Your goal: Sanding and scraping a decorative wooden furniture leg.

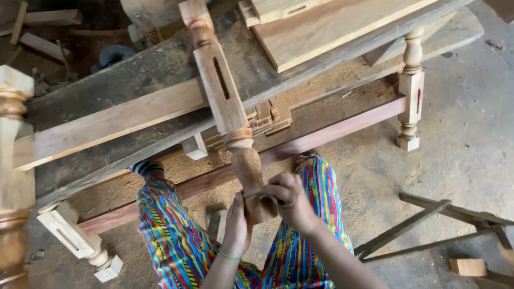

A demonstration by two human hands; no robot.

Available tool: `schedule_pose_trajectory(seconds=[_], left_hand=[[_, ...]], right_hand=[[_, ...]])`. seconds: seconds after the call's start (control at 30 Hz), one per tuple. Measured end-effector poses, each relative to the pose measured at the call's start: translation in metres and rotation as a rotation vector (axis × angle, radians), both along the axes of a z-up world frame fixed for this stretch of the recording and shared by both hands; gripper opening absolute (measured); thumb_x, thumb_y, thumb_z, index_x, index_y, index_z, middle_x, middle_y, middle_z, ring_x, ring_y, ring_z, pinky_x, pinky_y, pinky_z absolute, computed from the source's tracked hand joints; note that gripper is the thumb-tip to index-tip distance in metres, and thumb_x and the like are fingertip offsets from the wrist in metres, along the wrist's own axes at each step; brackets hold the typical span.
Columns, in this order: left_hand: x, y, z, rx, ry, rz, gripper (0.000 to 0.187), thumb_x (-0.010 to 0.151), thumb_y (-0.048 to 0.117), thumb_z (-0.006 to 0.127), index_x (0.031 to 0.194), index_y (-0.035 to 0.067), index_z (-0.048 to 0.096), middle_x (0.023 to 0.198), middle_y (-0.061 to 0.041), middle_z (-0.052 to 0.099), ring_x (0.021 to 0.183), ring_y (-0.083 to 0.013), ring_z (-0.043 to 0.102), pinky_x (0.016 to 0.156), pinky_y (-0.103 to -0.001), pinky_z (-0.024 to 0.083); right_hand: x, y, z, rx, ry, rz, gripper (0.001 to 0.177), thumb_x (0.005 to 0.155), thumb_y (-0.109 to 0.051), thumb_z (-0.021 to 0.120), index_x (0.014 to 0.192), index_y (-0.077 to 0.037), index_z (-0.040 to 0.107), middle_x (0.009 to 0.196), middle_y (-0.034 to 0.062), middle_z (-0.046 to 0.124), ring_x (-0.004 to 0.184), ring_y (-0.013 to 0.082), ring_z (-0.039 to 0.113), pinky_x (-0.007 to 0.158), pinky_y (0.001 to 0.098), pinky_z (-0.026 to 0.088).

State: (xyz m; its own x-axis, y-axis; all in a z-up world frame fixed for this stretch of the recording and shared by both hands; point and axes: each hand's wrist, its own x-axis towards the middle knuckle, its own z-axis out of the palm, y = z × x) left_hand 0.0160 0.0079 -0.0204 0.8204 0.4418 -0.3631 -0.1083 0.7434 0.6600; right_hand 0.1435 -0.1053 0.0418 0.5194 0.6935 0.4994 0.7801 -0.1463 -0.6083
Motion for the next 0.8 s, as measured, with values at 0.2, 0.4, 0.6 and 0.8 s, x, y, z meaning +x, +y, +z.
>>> schedule_pose_trajectory(seconds=[0.2, 0.4, 0.6, 0.8], left_hand=[[-0.014, -0.026, 0.004, -0.296, -0.283, -0.089, 0.050, 0.095, 0.032, 0.065, 0.135, 0.003, 0.057, 0.122, -0.013, 0.069, 0.115, -0.0275, 0.065, 0.100, -0.047, 0.052], [-0.018, -0.038, -0.014, -0.303, -0.375, -0.085, 0.043, 0.092, 0.012, 0.074, 0.131, 0.002, 0.058, 0.115, -0.007, 0.065, 0.112, -0.0198, 0.063, 0.102, -0.032, 0.054], [-0.010, -0.036, -0.008, -0.145, -0.321, -0.129, 0.045, 0.087, 0.013, 0.080, 0.125, 0.003, 0.060, 0.106, -0.005, 0.063, 0.101, -0.0172, 0.061, 0.097, -0.033, 0.054], [-0.009, -0.033, 0.008, -0.071, -0.311, -0.122, 0.063, 0.082, 0.020, 0.084, 0.136, 0.006, 0.055, 0.111, -0.005, 0.063, 0.106, -0.0182, 0.061, 0.100, -0.039, 0.053]], right_hand=[[-0.006, 0.010, 0.058, -0.241, -0.347, 0.097, 0.030, 0.066, -0.018, 0.070, 0.096, -0.017, 0.073, 0.086, 0.0019, 0.055, 0.085, 0.0224, 0.053, 0.082, 0.0386, 0.037], [-0.028, 0.067, -0.005, -0.208, -0.748, 0.257, 0.010, 0.078, -0.019, 0.067, 0.069, -0.019, 0.062, 0.081, 0.0005, 0.053, 0.076, 0.0247, 0.054, 0.073, 0.0404, 0.040], [-0.030, 0.078, -0.004, -0.354, -0.769, 0.354, 0.005, 0.070, -0.017, 0.071, 0.065, -0.016, 0.070, 0.073, 0.0022, 0.057, 0.075, 0.0245, 0.058, 0.077, 0.0430, 0.042], [-0.010, 0.048, 0.049, -0.698, -0.698, 0.298, 0.010, 0.075, -0.023, 0.079, 0.079, -0.015, 0.075, 0.087, 0.0028, 0.064, 0.092, 0.0215, 0.061, 0.078, 0.0399, 0.044]])
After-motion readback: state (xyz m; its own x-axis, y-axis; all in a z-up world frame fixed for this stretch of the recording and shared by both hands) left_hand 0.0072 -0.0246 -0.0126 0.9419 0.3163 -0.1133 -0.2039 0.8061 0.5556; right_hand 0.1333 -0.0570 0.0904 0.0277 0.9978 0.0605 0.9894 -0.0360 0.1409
